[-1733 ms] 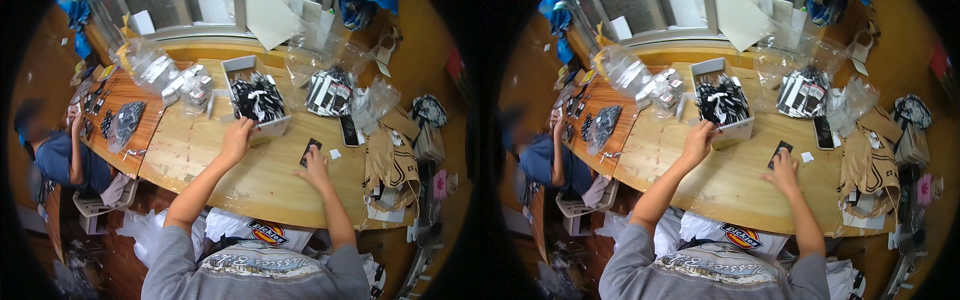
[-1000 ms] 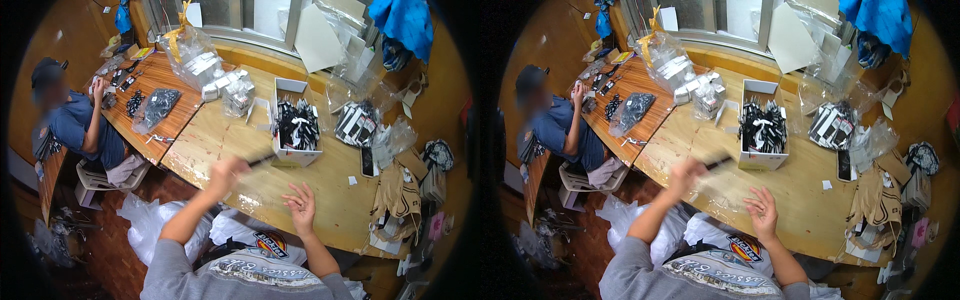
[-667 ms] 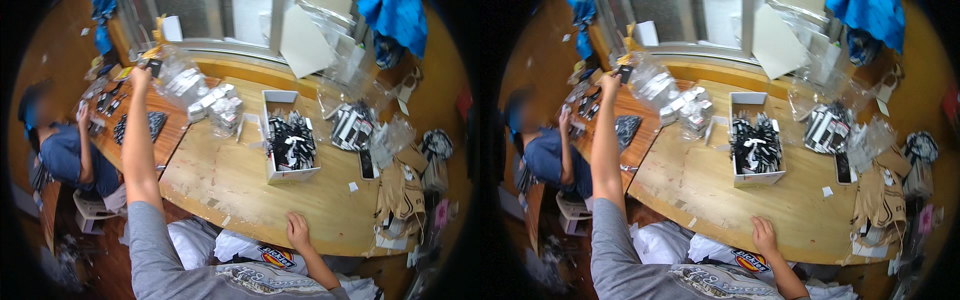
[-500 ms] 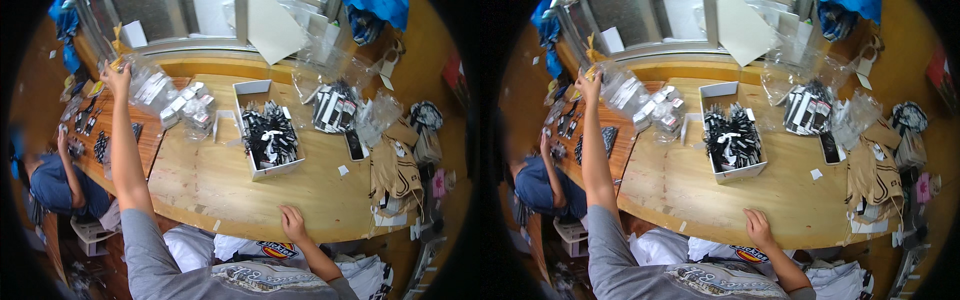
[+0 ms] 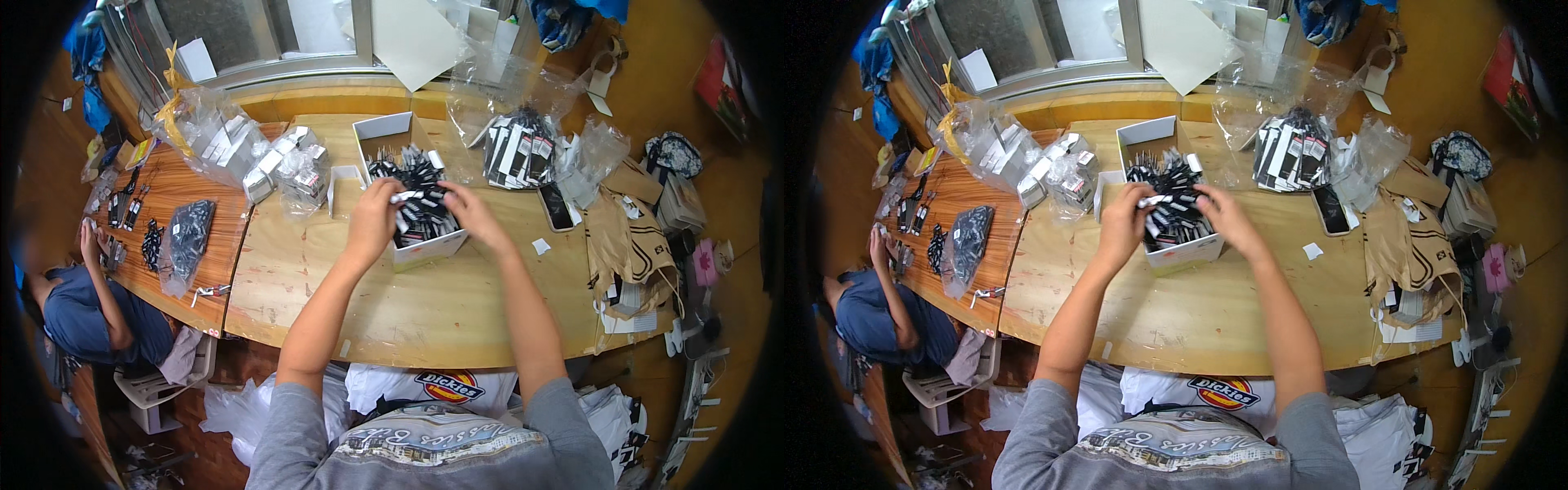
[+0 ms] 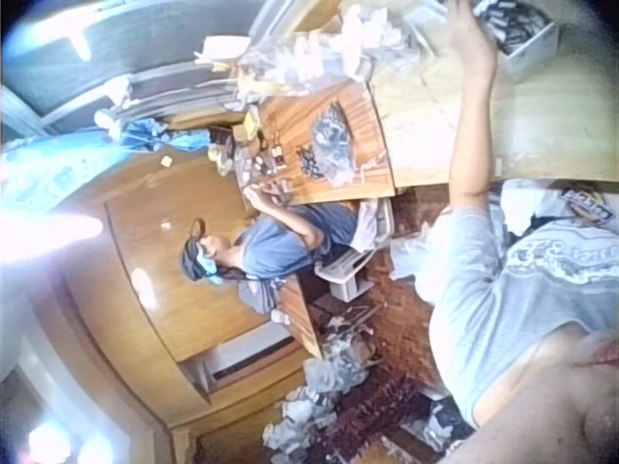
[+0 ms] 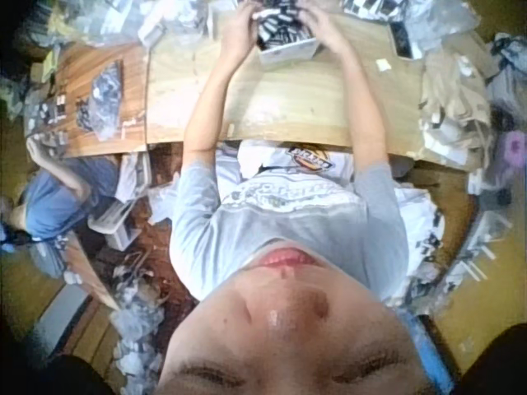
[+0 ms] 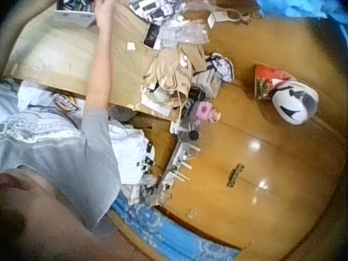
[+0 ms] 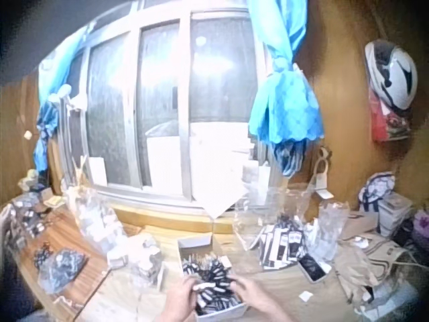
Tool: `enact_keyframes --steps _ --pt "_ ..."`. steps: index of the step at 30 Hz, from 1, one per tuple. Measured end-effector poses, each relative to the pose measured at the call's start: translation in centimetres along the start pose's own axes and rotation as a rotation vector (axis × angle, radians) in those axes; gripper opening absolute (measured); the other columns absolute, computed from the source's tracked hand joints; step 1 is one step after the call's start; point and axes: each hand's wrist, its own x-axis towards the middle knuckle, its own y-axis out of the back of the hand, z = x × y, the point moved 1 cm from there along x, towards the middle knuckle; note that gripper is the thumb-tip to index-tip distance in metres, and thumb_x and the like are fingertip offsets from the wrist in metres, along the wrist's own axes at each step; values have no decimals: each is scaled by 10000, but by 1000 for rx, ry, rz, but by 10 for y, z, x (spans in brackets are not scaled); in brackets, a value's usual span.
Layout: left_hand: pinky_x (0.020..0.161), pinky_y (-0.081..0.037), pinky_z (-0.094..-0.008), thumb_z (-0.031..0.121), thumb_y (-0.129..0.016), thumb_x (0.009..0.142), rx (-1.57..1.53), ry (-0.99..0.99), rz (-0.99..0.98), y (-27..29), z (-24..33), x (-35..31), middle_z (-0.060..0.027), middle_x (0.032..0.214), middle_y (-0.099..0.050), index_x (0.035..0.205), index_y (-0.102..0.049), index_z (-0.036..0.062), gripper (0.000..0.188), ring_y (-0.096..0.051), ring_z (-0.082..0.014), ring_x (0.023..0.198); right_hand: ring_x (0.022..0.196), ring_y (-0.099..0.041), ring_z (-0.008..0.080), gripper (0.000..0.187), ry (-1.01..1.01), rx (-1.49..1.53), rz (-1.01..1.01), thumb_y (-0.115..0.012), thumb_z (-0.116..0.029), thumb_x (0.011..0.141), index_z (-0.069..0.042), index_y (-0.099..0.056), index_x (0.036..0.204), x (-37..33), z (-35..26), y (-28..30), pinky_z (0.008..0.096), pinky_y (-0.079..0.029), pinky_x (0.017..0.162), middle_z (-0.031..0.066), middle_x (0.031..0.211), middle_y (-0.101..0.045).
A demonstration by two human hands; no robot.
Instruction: The person sits at a cluttered table and organizes a large pile of black and white product tags. They pick up tags, separate them, and place them into a clear plastic bag, then transfer the bag into a cardboard box.
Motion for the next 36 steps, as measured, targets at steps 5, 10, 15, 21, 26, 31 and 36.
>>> enact_keyframes --steps 5,10,15,21,26,31,36 --pt "651 -406 -281 -105 -466 657 -103 86 -49 41 9 -26 -126 781 -509 789 -499 -11 165 -518 -267 741 885 -512 274 399 40 -307 -3 -518 -261 765 -124 -408 1123 -86 -51 -31 343 -401 770 160 1062 -470" --pt "644 -373 -234 -83 -460 684 -152 224 9 63 -1 -54 -87 721 -502 788 -484 -15 127 -478 -160 692 670 -556 143 455 -164 267 -62 -548 -170 750 -158 -370 1169 -141 -61 -35 251 -444 623 102 972 -540" --pt "639 -354 -198 -21 -458 741 -272 289 72 64 -7 -52 -28 726 -497 830 -493 -5 96 -431 -84 691 778 -555 159 329 -15 -26 177 -508 -75 751 -115 -467 1074 -136 -31 -8 267 -433 686 87 926 -561" --pt "624 -394 -197 18 -475 777 -692 400 248 66 -24 -36 -22 787 -548 894 -535 -7 134 -482 -71 674 975 -471 263 407 405 -279 177 -504 20 705 -107 -437 1086 -102 -58 -11 343 -399 787 92 1111 -444" --pt "563 -373 -181 22 -533 740 -162 454 172 87 -69 -32 -32 724 -581 887 -574 4 154 -470 -52 623 990 -449 282 543 210 -308 157 -532 28 680 -150 -349 1160 -98 -33 -26 340 -398 797 117 1227 -303" --pt "528 -374 -213 52 -557 729 251 456 213 119 -71 -54 -44 652 -563 908 -571 13 184 -461 -79 580 913 -492 179 395 -86 247 -148 -544 -17 717 -46 -426 1092 -186 -24 -9 275 -406 774 101 1070 -466" --pt "762 -367 -264 7 -514 740 259 156 582 119 18 -103 -131 986 -467 1064 -400 -24 345 -451 -184 904 833 -527 133 260 -449 639 -381 -554 -74 741 11 -503 981 -353 48 32 240 -427 701 64 920 -558"
